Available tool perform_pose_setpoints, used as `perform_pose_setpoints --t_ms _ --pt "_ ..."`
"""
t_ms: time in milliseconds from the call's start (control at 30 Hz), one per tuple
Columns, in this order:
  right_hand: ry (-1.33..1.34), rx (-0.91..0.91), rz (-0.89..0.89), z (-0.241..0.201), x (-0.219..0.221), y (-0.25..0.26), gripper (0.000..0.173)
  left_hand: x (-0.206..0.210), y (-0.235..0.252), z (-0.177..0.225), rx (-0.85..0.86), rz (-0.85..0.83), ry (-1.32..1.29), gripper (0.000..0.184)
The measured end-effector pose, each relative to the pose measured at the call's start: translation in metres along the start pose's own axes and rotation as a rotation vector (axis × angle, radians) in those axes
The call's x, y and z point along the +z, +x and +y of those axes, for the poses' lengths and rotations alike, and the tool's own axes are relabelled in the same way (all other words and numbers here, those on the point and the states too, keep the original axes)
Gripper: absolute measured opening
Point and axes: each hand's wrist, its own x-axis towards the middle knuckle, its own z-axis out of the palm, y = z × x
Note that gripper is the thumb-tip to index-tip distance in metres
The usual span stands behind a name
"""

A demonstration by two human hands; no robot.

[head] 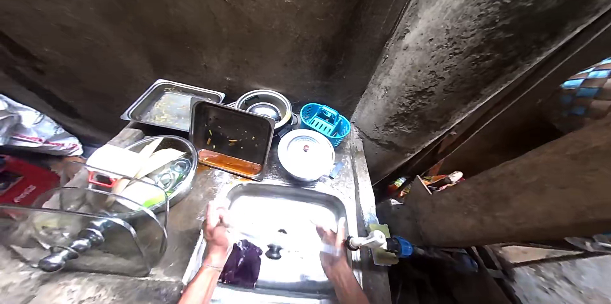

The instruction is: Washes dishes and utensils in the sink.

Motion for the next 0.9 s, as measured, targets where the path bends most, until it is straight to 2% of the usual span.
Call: perform_pose_setpoints --t_ms 67,100,133,200,267,333,400,467,567,667,733,800,900 --pt "-0.171 0.162 -0.011 -0.003 0.004 -0.011 0.031 -0.008 0.005 0.012 0.05 -0.264 -0.211 0.075" --pt "-0.279 0.274 -0.007 -0.001 0.004 -0.014 0.027 -0.01 0.007 0.014 0.07 -0.378 -0.22 0.075" --pt "-0.288 0.375 -0.028 0.002 0.001 -0.015 0.033 -0.011 0.008 0.013 0.086 -0.463 -0.199 0.074" --pt "-0.133 0.424 -0.041 0.017 -0.007 -0.012 0.032 -0.016 0.013 0.003 0.091 -0.53 -0.114 0.07" --pt "0.017 0.39 -0.041 0.022 -0.014 -0.005 0.029 -0.023 0.018 -0.011 0.069 -0.517 0.004 0.062" --pt "0.001 0.331 -0.04 0.014 -0.023 -0.001 0.031 -0.027 0.013 -0.015 -0.001 -0.543 0.173 0.047" --pt "-0.071 0.289 -0.075 -0.004 -0.035 -0.002 0.032 -0.024 0.003 -0.02 -0.158 -0.557 0.374 0.055" --pt "-0.092 0.238 -0.136 -0.02 -0.045 -0.005 0.032 -0.026 -0.008 -0.034 -0.384 -0.461 0.508 0.05" --pt "-0.112 0.237 -0.157 -0.035 -0.048 -0.006 0.025 -0.025 -0.015 -0.05 -0.595 -0.431 0.49 0.034" --pt "-0.048 0.259 -0.18 -0.04 -0.045 -0.023 0.032 -0.026 -0.013 -0.067 -0.676 -0.419 0.452 0.034" --pt "-0.058 0.295 -0.268 -0.035 -0.05 -0.034 0.037 -0.022 -0.011 -0.08 -0.689 -0.403 0.5 0.035" --pt "-0.124 0.335 -0.258 -0.032 -0.053 -0.042 0.037 -0.011 -0.011 -0.089 -0.608 -0.416 0.678 0.038" --pt "-0.177 0.346 -0.188 -0.038 -0.056 -0.046 0.039 0.019 -0.017 -0.102 -0.325 -0.547 1.238 0.038"
